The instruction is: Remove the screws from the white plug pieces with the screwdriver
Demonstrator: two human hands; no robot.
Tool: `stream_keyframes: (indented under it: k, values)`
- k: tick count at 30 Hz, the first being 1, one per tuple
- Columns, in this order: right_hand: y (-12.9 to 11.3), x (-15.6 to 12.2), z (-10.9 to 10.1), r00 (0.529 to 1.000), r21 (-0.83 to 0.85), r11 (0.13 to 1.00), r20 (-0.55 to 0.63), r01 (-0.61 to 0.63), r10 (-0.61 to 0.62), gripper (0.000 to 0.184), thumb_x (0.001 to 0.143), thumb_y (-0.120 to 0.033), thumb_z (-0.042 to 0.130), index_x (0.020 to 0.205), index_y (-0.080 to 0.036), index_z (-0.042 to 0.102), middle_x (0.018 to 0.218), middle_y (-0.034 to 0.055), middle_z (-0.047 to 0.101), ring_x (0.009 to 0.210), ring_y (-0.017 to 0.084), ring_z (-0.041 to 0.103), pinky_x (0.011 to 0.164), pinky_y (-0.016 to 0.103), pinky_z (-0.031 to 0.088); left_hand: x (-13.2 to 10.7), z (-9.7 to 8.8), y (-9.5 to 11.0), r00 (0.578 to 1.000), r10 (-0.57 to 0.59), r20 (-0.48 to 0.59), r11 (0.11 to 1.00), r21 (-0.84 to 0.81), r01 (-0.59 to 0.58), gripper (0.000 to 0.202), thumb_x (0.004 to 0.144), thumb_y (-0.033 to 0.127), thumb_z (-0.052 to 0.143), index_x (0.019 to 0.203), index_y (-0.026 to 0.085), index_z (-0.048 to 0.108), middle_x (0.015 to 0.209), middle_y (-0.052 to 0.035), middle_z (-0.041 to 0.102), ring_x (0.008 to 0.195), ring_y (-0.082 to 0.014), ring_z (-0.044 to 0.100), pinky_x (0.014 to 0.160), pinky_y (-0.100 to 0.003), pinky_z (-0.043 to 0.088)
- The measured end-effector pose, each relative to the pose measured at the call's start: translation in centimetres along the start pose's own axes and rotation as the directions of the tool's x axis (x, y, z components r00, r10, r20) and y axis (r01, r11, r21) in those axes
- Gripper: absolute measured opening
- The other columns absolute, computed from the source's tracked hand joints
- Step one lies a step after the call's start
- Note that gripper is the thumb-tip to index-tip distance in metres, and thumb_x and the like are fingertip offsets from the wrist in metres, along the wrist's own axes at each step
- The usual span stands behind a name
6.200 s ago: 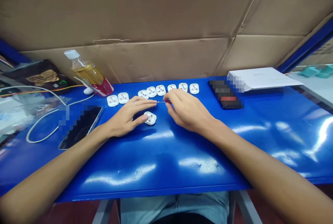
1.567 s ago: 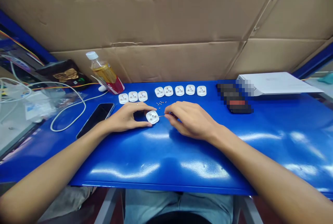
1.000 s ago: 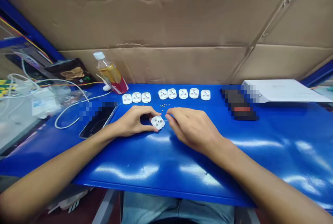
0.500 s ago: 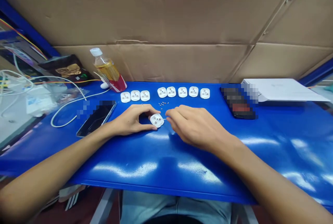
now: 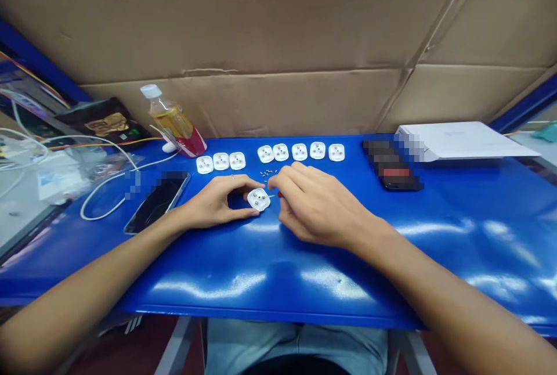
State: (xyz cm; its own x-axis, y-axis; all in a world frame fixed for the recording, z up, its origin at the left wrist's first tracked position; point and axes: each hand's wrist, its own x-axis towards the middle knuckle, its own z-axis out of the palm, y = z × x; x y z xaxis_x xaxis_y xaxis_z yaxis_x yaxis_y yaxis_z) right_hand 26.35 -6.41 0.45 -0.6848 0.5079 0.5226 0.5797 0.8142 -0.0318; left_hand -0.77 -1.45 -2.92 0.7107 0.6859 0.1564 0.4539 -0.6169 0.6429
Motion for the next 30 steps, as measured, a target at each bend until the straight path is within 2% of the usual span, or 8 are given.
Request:
stream_keyframes:
  k: [3,7,10,13,18,21,25,30]
  values:
    - [-0.18,-0.03,-0.15,0.999,0.029,0.999,0.033,-0.025,0.025,0.024,0.088,-0.009,0.053,0.110,-0.016,0.062,0.104,0.0135,0.073,0.092,0.028,0.070,0.076,0.039,0.055,-0.01,0.07,-0.05,1.000,-0.003,-0.006,1.000,-0.007,0.003,0.047,0.088,0.042,0.082,0.126,0.019,0.069,0.100,-0.0034,0.073,0.085,-0.0176,0.065,0.078,-0.029,0.051]
    - [-0.24,-0.28,0.13,0.995,-0.040,0.995,-0.008,-0.095,0.095,0.016,0.101,-0.025,0.056,0.111,-0.015,0.062,0.090,0.0097,0.076,0.074,0.025,0.071,0.063,0.035,0.050,-0.01,0.22,-0.17,1.000,-0.019,-0.009,1.000,-0.023,0.018,0.047,0.086,0.046,0.083,0.122,0.019,0.070,0.101,-0.0038,0.073,0.086,-0.0187,0.066,0.079,-0.030,0.052]
    - [-0.29,-0.25,0.26,0.997,-0.042,0.997,-0.030,-0.067,0.066,0.013,0.102,-0.018,0.051,0.108,-0.016,0.062,0.085,0.0076,0.074,0.072,0.022,0.070,0.064,0.033,0.049,-0.03,0.34,-0.23,1.000,-0.020,-0.002,0.999,-0.034,0.020,0.048,0.086,0.049,0.082,0.122,0.019,0.069,0.102,-0.0041,0.073,0.086,-0.0191,0.065,0.078,-0.031,0.051]
    - [-0.42,-0.06,0.09,0.999,0.033,0.999,-0.031,-0.032,0.033,0.022,0.091,-0.010,0.050,0.109,-0.016,0.059,0.094,0.0102,0.073,0.082,0.023,0.070,0.069,0.034,0.053,-0.03,0.41,-0.26,1.000,-0.021,0.000,0.999,-0.043,0.021,0.049,0.086,0.051,0.082,0.121,0.019,0.069,0.101,-0.0044,0.072,0.085,-0.0191,0.064,0.077,-0.030,0.050]
    - [-0.39,-0.12,0.12,0.991,-0.045,0.990,-0.011,-0.134,0.133,0.015,0.101,-0.021,0.051,0.112,-0.016,0.060,0.086,0.0082,0.076,0.073,0.023,0.071,0.063,0.033,0.050,-0.05,0.36,-0.17,1.000,-0.026,0.001,0.998,-0.054,0.026,0.048,0.086,0.050,0.082,0.120,0.019,0.069,0.100,-0.0039,0.071,0.085,-0.0186,0.063,0.077,-0.030,0.050]
    - [-0.22,-0.14,0.25,0.996,-0.021,0.996,-0.044,-0.085,0.084,0.014,0.100,-0.016,0.049,0.107,-0.016,0.061,0.083,0.0069,0.073,0.070,0.021,0.068,0.062,0.032,0.048,-0.09,0.35,-0.09,1.000,-0.016,0.008,0.998,-0.065,0.016,0.048,0.086,0.049,0.083,0.120,0.019,0.070,0.099,-0.0032,0.070,0.085,-0.0180,0.062,0.077,-0.029,0.049]
    - [-0.11,-0.03,0.10,0.998,0.065,0.998,-0.058,-0.018,0.022,0.024,0.089,-0.008,0.049,0.111,-0.014,0.059,0.092,0.0105,0.071,0.082,0.024,0.067,0.070,0.035,0.052,-0.19,0.40,-0.03,1.000,-0.019,0.012,0.997,-0.072,0.020,0.049,0.085,0.050,0.083,0.121,0.019,0.070,0.096,-0.0022,0.068,0.084,-0.0179,0.061,0.076,-0.028,0.048]
    - [-0.11,-0.28,0.22,0.999,-0.001,1.000,-0.039,-0.014,0.014,0.013,0.101,-0.019,0.052,0.109,-0.015,0.061,0.082,0.0061,0.069,0.071,0.022,0.064,0.065,0.034,0.049,-0.25,0.43,-0.05,1.000,-0.021,0.014,0.997,-0.077,0.022,0.048,0.086,0.049,0.083,0.121,0.019,0.069,0.100,-0.0032,0.070,0.086,-0.0183,0.062,0.078,-0.029,0.049]
